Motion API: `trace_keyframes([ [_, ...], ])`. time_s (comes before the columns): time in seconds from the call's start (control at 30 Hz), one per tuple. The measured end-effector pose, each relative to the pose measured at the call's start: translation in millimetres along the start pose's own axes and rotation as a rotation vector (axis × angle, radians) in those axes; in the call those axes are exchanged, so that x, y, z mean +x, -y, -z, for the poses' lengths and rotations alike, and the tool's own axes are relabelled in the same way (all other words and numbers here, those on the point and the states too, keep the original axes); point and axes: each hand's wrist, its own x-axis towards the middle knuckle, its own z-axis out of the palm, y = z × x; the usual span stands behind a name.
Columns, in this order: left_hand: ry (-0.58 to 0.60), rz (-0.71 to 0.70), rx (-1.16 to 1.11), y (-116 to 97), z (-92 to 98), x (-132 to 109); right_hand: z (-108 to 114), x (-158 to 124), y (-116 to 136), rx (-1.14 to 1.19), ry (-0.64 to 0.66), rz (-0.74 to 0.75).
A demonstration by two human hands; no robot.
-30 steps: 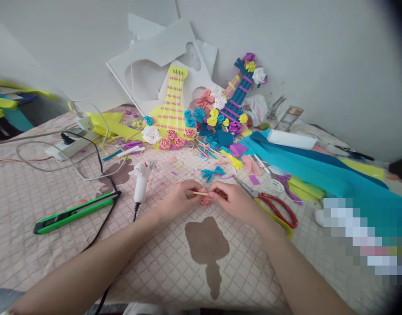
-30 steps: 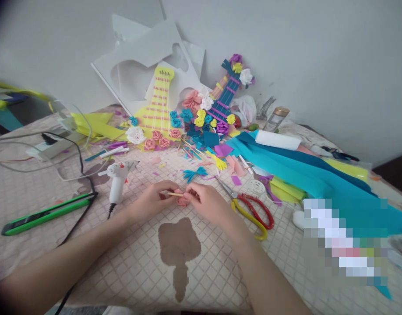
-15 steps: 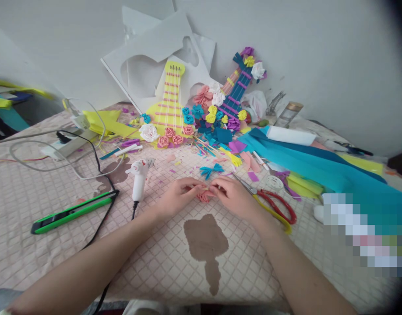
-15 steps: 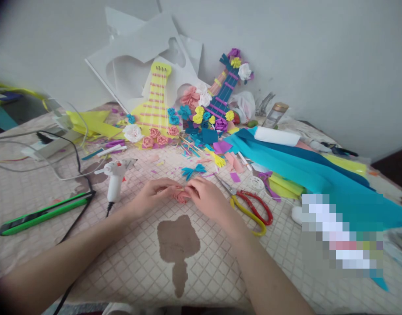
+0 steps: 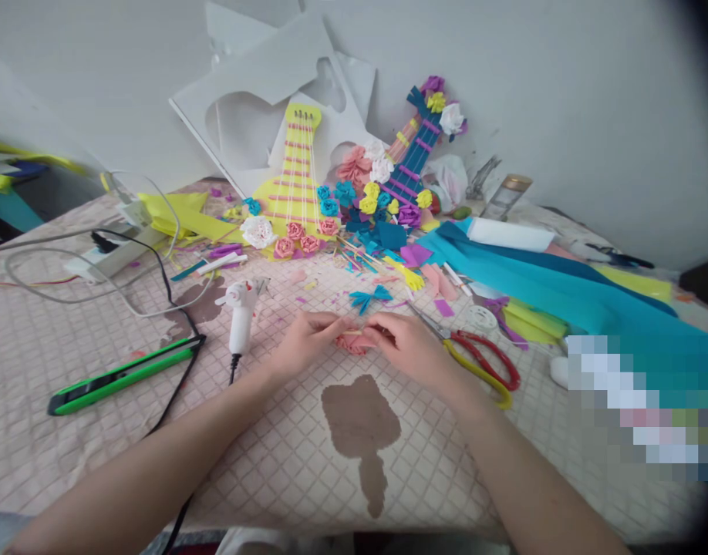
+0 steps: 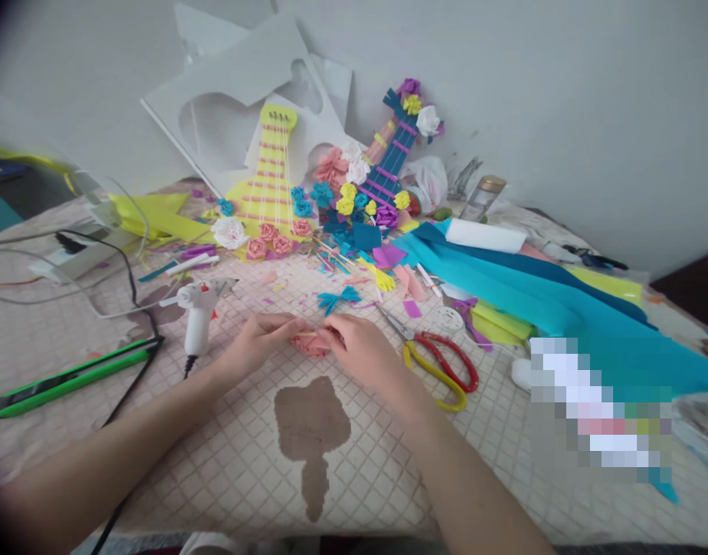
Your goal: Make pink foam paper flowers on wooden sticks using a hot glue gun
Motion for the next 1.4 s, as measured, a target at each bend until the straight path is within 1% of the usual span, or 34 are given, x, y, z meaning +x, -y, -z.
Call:
trace_keyframes([
  [0.1, -0.004, 0.024, -0.005, -3, -0.1, 0, -1, 0, 2, -0.007, -0.018, 0.002],
  [0.27, 0.0, 0.062, -0.081, -5, -2.1, -1, -3, 1, 0, -0.004, -0.017, 0.0],
  [0.4, -0.032, 0.034, -0.028, -6, -4.4, -1, -3, 1, -1, 0.023, -0.015, 0.006],
  [0.53, -0.132, -0.092, 0.135, -5, -6.6, -2, -1, 1, 1, 0.053, -0.01, -0.01],
  [0.63, -0.183, -0.261, 0.265, -1, -6.6, -5, 1, 0, 1, 0.173, 0.008, -0.062],
  [0.7, -0.187, -0.382, 0.327, 1, -6.0, -6, 1, -1, 1, 0.298, 0.026, -0.092],
  [0.77, -0.176, -0.476, 0.354, 3, -5.4, -7, 1, -1, 1, 0.37, 0.024, -0.103],
  [0.87, -0.162, -0.545, 0.362, 3, -5.3, -7, -2, 1, -1, 0.32, -0.042, -0.098],
  [0.93, -0.158, -0.55, 0.363, 2, -5.5, -6, -4, 2, -2, 0.29, -0.088, -0.093],
  [1.03, -0.167, -0.522, 0.365, 0, -5.9, -6, -6, 2, -3, 0.33, -0.101, -0.102],
  [1.2, -0.183, -0.459, 0.363, 0, -6.0, -7, -6, 1, 1, 0.371, -0.068, -0.116],
  [1.4, -0.172, -0.414, 0.394, -1, -5.7, -9, -10, 3, -1, 0.457, 0.02, -0.206],
])
